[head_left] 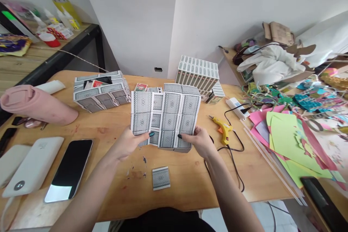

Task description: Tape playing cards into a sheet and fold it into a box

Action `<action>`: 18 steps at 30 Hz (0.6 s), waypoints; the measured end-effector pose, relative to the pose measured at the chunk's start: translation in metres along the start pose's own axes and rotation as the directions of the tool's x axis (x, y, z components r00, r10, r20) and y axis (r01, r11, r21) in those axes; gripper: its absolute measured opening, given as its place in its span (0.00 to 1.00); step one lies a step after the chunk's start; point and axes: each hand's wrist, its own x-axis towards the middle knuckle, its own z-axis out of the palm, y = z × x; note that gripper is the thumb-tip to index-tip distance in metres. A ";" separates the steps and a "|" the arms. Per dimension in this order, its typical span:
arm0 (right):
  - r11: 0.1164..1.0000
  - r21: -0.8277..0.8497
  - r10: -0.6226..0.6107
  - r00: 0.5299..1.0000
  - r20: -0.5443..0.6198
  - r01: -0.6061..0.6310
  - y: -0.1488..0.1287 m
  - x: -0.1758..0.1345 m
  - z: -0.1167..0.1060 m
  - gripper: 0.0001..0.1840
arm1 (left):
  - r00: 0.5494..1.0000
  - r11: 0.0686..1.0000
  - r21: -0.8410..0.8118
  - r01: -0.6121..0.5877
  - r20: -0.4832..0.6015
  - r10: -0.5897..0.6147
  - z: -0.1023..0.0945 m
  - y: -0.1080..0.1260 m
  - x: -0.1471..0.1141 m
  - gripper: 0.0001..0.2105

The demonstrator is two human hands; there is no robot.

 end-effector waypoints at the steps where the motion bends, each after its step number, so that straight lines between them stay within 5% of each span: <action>1: 1.000 -0.004 0.011 1.000 0.021 -0.010 0.001 -0.001 0.001 0.16 | 1.000 1.000 -0.019 0.011 0.006 -0.011 -0.001 0.000 0.000 0.20; 6: 1.000 0.012 0.003 0.999 0.040 -0.004 0.006 0.001 0.005 0.17 | 0.996 0.994 -0.060 0.086 0.030 -0.085 -0.001 -0.002 0.002 0.23; 12: 0.997 0.070 0.016 1.000 -0.020 -0.014 0.017 0.014 0.011 0.22 | 0.994 0.987 0.121 0.105 0.005 -0.106 -0.008 0.002 0.009 0.18; 18: 0.996 -0.073 -0.055 0.998 -0.006 0.054 0.019 0.017 0.014 0.21 | 0.981 0.978 0.102 0.180 0.059 -0.187 -0.011 0.006 0.009 0.20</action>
